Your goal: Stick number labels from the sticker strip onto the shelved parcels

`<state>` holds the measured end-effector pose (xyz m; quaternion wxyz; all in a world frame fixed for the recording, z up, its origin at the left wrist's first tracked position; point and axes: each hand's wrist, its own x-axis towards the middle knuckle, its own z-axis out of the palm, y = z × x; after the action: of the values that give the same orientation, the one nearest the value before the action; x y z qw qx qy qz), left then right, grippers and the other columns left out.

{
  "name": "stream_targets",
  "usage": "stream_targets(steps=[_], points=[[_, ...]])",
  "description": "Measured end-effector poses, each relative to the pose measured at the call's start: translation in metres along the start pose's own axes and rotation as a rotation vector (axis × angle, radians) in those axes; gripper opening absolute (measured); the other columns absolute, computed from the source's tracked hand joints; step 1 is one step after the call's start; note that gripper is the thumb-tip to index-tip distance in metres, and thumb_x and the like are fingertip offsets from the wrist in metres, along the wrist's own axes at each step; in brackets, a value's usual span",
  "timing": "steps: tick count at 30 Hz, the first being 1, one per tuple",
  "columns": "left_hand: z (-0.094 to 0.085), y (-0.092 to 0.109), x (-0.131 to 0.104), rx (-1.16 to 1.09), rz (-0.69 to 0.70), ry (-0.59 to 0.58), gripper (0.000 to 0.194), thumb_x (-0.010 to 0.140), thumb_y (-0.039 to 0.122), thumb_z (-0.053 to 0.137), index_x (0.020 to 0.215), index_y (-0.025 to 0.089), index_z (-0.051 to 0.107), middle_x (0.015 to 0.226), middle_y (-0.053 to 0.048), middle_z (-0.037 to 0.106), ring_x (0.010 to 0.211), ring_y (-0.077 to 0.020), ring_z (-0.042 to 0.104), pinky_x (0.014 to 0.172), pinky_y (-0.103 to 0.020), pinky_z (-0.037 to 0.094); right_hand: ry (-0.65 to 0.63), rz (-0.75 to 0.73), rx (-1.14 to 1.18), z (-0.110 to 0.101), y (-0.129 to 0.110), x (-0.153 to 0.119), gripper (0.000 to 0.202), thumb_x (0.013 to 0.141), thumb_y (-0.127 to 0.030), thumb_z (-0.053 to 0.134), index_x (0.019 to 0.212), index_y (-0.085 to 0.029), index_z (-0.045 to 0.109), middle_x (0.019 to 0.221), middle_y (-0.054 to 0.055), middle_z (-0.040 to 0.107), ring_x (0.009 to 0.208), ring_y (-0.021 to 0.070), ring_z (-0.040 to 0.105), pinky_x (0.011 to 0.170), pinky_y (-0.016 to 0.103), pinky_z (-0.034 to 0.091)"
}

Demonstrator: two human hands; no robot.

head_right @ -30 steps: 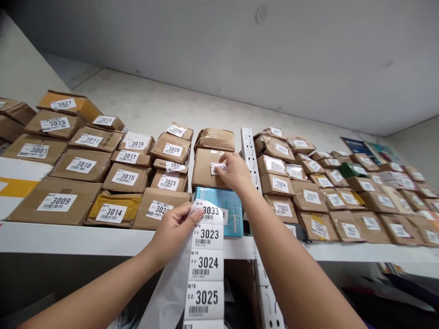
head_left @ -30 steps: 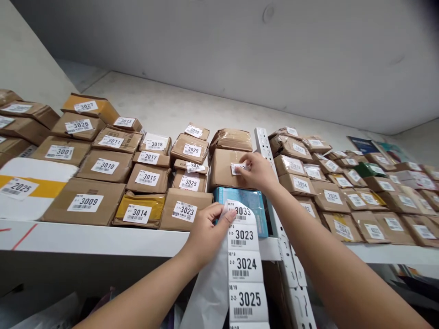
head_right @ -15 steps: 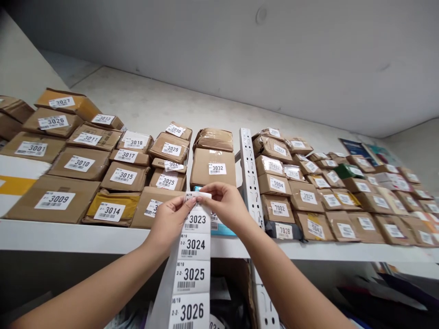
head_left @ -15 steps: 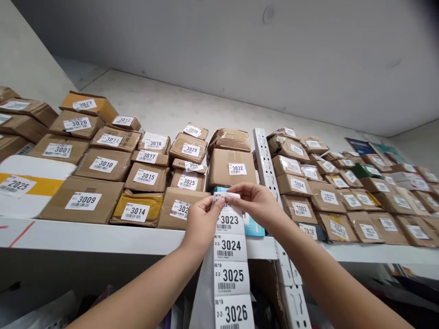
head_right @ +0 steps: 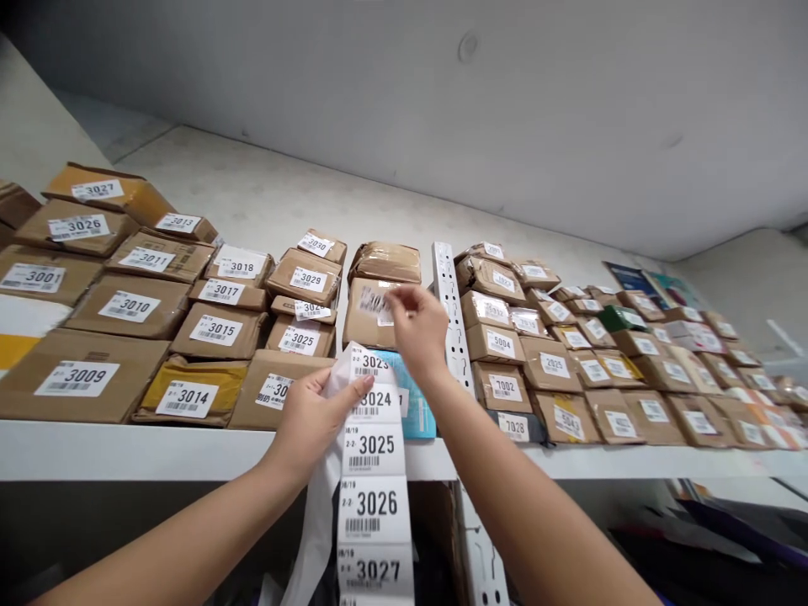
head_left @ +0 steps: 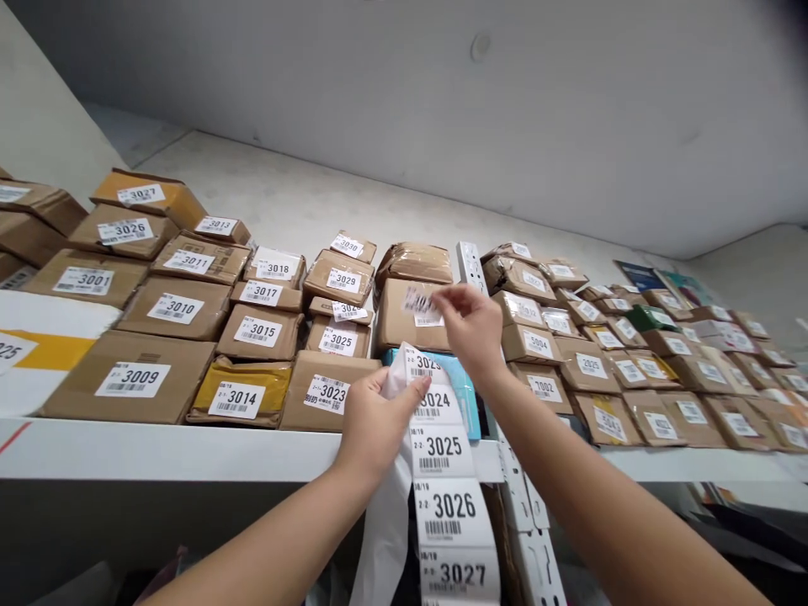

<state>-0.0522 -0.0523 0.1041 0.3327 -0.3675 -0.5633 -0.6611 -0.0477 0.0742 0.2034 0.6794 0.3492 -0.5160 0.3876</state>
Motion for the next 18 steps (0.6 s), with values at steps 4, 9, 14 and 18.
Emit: stream_targets(steps=[4, 9, 14, 18], points=[[-0.009, -0.001, -0.009, 0.035, 0.013, -0.002, 0.032, 0.068, 0.047, 0.071, 0.062, 0.017, 0.059, 0.059, 0.001, 0.057, 0.056, -0.0109, 0.049, 0.053, -0.024, 0.039, 0.131, -0.048, -0.224, 0.015, 0.018, 0.074, 0.01, 0.079, -0.017, 0.055, 0.082, -0.017, 0.064, 0.082, 0.006, 0.069, 0.075, 0.0167, 0.061, 0.074, 0.032, 0.048], [-0.034, 0.001, -0.025, 0.042, -0.039, -0.01, 0.031, 0.068, 0.05, 0.071, 0.07, 0.019, 0.065, 0.064, -0.002, 0.064, 0.06, -0.0141, 0.056, 0.055, -0.026, 0.045, 0.073, 0.013, -0.455, 0.031, 0.037, 0.115, 0.011, 0.075, -0.012, 0.057, 0.078, -0.018, 0.065, 0.083, 0.009, 0.066, 0.088, 0.024, 0.06, 0.086, 0.04, 0.043], [-0.053, 0.002, -0.037, 0.011, -0.088, 0.004, 0.029, 0.067, 0.048, 0.073, 0.077, 0.022, 0.068, 0.065, -0.002, 0.066, 0.062, -0.016, 0.06, 0.056, -0.027, 0.048, 0.134, -0.032, -0.678, 0.033, 0.033, 0.114, 0.044, 0.069, -0.015, 0.069, 0.112, -0.019, 0.058, 0.12, 0.019, 0.049, 0.105, 0.0337, 0.052, 0.086, 0.049, 0.041], [-0.057, -0.005, -0.037, -0.049, -0.064, 0.028, 0.031, 0.065, 0.05, 0.074, 0.066, 0.021, 0.065, 0.06, -0.001, 0.065, 0.057, -0.0127, 0.059, 0.051, -0.021, 0.047, -0.118, -0.155, -0.692, 0.034, 0.031, 0.118, 0.018, 0.076, -0.014, 0.061, 0.093, -0.017, 0.066, 0.104, 0.013, 0.061, 0.102, 0.0287, 0.056, 0.089, 0.044, 0.043]])
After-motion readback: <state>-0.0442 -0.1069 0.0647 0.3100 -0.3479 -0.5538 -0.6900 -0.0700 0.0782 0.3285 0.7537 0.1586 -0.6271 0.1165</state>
